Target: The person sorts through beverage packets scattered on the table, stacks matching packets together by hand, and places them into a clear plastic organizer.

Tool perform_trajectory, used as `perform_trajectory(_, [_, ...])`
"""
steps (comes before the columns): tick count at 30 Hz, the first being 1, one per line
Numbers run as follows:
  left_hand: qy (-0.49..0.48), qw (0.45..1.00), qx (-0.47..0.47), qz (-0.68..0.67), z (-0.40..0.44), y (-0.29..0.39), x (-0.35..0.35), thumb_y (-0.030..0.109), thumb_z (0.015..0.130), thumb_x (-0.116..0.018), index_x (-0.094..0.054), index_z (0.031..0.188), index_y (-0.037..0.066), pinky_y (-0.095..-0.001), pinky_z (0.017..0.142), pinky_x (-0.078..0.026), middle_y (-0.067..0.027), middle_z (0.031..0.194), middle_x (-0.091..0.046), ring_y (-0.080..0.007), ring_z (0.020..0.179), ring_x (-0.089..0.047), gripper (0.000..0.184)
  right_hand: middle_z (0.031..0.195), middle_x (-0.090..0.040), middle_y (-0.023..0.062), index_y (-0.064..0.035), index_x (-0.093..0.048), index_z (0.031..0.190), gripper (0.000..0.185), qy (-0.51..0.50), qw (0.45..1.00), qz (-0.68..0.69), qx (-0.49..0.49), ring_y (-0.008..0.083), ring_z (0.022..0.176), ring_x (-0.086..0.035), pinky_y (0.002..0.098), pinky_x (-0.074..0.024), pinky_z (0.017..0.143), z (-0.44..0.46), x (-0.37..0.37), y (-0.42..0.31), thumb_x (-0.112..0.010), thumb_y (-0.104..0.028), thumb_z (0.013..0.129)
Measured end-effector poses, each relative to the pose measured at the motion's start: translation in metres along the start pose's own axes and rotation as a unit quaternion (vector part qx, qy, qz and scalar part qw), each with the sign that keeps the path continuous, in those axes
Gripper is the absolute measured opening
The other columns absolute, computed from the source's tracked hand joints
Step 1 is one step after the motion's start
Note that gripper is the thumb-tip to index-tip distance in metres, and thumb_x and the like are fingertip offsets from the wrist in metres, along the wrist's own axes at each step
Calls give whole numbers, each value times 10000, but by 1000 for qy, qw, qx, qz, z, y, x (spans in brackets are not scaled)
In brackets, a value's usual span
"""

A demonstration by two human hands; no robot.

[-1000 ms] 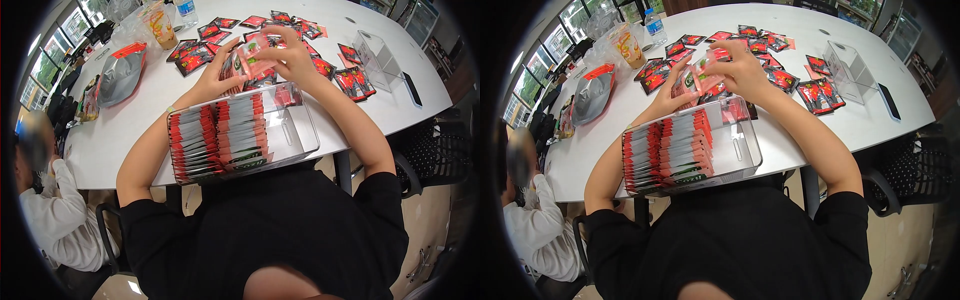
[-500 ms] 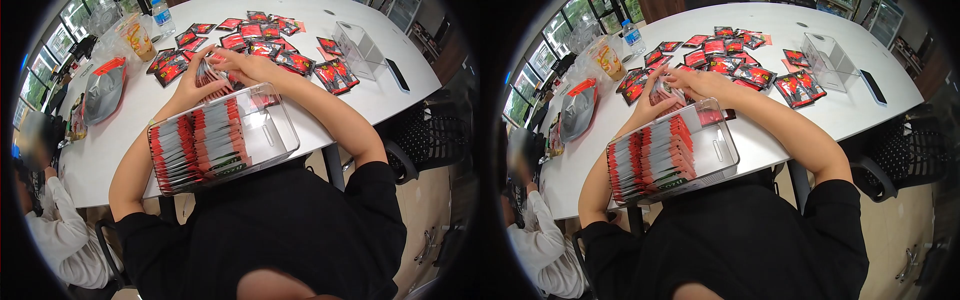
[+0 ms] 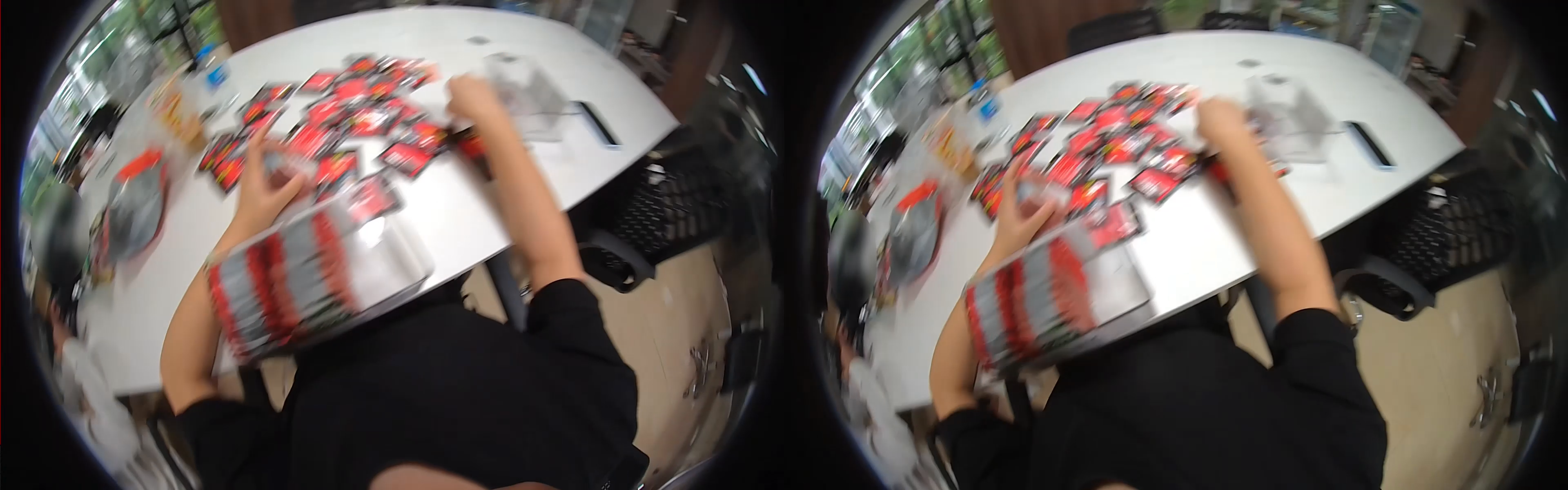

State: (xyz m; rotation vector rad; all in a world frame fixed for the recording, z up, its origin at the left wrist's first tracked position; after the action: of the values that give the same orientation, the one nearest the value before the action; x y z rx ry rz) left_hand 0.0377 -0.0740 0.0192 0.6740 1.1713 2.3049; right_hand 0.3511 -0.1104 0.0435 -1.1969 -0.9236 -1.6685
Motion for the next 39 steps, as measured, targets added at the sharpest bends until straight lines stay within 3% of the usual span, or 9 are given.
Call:
perform_trajectory(3, [17, 999, 16, -41, -1, -16, 3, -93, 728, -577, -159, 1389, 119, -311, 710, -529, -100, 1141, -405, -209, 818, -599, 810, 977, -642, 173, -57, -669, 926, 272, -28, 988, -33, -150, 283, 903, -632, 432, -492, 768, -3, -7, 34, -629, -156, 676])
perform_trajectory(9, [-36, 999, 22, 23, -2, -15, 2, -69, 736, -578, -215, 1377, 99, -285, 793, -463, -125, 1189, -429, -183, 905, -555, 756, 983, -647, 145, -54, -680, 938, 231, -27, 983, 46, -173, 278, 890, -639, 377, -537, 668, -1, -19, 31, -597, -104, 729])
perform_trajectory(14, [-38, 996, 6, 78, 0, -16, 6, -49, 754, -571, -263, 1353, 85, -283, 829, -440, -120, 1180, -435, -175, 971, -506, 686, 962, -648, 142, -46, -657, 999, 290, -57, 993, 17, -100, 275, 869, -640, 380, -536, 659, 7, -29, 16, -603, -74, 715])
perform_trajectory(19, [-45, 998, 44, -14, -3, -11, -5, -81, 774, -541, -222, 1351, 78, -299, 726, -509, -116, 1221, -412, -224, 827, -632, 678, 878, -646, 146, -40, -617, 1064, 369, 111, 985, 117, 63, 248, 761, -644, 367, -517, 615, -2, 19, -25, -562, -21, 700])
perform_trajectory(25, [-70, 996, 42, -41, -3, -5, -13, -7, 779, -601, -239, 1347, 88, -321, 784, -494, -101, 1151, -412, -215, 865, -610, 681, 974, -601, 50, -41, -582, 1097, 371, 7, 758, 620, 203, 91, 789, -590, 238, -494, 681, -35, 51, -109, -567, -17, 728])
perform_trajectory(28, [-57, 995, 68, -42, -2, -5, -11, 52, 752, -663, -252, 1340, 65, -309, 841, -463, -123, 1161, -427, -190, 955, -563, 718, 938, -585, 38, -33, -543, 1111, 320, -101, 654, 736, 144, 91, 832, -578, 232, -482, 722, -48, 33, -147, -607, -88, 802])
perform_trajectory(33, [-72, 992, -20, 105, 1, 4, -7, 64, 726, -674, -236, 1366, 104, -303, 913, -413, -127, 1181, -464, -187, 1082, -486, 777, 919, -582, 24, -38, -521, 1101, 332, -159, 650, 718, 191, 81, 842, -556, 222, -455, 746, -62, 16, -181, -635, -113, 798])
perform_trajectory(36, [-53, 991, -15, 121, 2, 6, -5, 168, 690, -710, -306, 1328, 68, -302, 904, -402, -118, 1144, -495, -204, 1040, -513, 762, 758, -565, -10, -26, -579, 948, 216, -187, 760, 563, 264, 58, 699, -515, 208, -414, 646, -66, 10, -188, -641, -49, 742])
perform_trajectory(39, [-61, 987, -16, 149, 2, 6, -4, 185, 693, -702, -282, 1346, 94, -319, 932, -377, -122, 1163, -491, -204, 1059, -507, 781, 754, -561, -10, -25, -546, 885, 185, -147, 790, 523, 284, 57, 685, -507, 207, -396, 618, -68, 28, -174, -641, -25, 726])
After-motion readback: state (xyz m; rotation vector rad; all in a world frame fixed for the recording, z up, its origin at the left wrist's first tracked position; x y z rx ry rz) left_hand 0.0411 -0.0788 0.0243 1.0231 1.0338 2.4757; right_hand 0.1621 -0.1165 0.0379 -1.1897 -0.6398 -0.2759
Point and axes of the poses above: each hand's wrist, its own z-axis towards the middle knuckle, its own x-axis out of the back of the hand, y = z × x, the point moved 10 cm from there along z, towards the middle knuckle
